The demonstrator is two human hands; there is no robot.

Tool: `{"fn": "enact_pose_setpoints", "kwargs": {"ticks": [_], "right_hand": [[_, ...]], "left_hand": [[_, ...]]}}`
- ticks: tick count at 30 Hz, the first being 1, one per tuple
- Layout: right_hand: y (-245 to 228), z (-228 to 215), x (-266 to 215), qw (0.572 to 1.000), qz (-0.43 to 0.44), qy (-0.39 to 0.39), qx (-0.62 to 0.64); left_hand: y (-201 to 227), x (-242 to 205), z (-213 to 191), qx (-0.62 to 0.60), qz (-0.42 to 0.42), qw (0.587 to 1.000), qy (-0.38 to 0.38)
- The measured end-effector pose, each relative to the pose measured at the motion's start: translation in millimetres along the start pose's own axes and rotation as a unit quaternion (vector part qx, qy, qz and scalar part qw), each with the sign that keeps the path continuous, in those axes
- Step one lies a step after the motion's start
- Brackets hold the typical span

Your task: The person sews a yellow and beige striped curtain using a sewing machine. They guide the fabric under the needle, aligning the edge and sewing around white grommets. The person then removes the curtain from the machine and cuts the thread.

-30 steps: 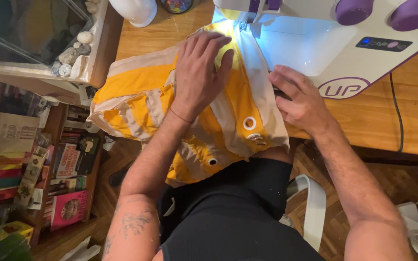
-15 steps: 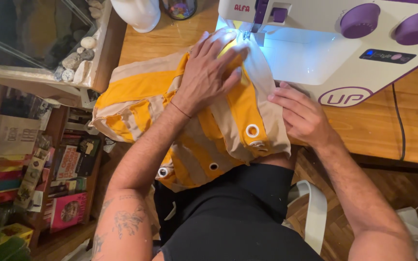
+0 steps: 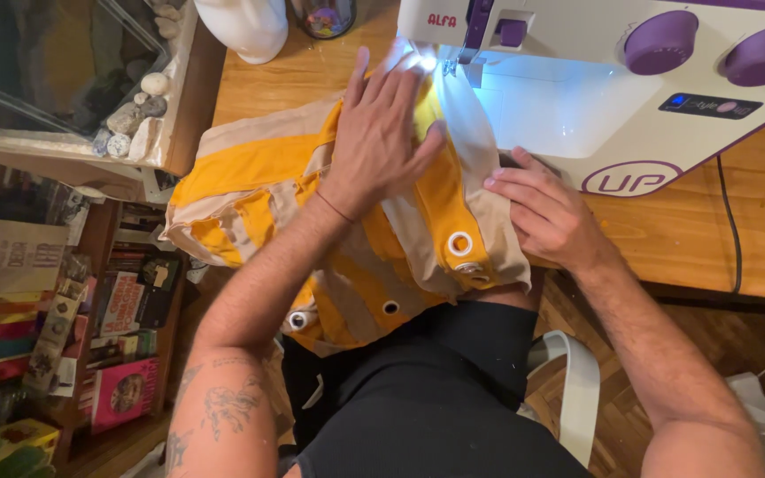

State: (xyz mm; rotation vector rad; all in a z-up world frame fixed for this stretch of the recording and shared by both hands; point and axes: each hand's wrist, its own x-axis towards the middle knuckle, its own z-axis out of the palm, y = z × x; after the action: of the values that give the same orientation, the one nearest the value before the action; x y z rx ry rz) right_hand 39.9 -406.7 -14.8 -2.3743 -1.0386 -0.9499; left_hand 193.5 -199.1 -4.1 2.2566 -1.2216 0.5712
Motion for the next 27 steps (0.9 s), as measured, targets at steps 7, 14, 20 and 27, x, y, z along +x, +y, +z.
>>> {"fn": "enact_pose_setpoints", "kwargs": {"ticks": [7,14,20,27], "right_hand": [[3,4,-5,1.000,-0.008,-0.009,0.010],[-9,-7,-7,0.997,-0.001,-0.021,-0.076],[-17,0,-18,0.989,-0.040,-0.052,-0.133],[-19,-26,18,0.961,-0.113,-0.117,-0.224]], "left_hand": [[33,1,15,-0.034,-0.085,0.995,0.029],[28,3,21,0.056,-0.107,0.992,-0.029],[21,3,22,0.038,-0.090,0.994,-0.044],[22,3,15,0.016,-0.091,0.995,-0.033]]}}
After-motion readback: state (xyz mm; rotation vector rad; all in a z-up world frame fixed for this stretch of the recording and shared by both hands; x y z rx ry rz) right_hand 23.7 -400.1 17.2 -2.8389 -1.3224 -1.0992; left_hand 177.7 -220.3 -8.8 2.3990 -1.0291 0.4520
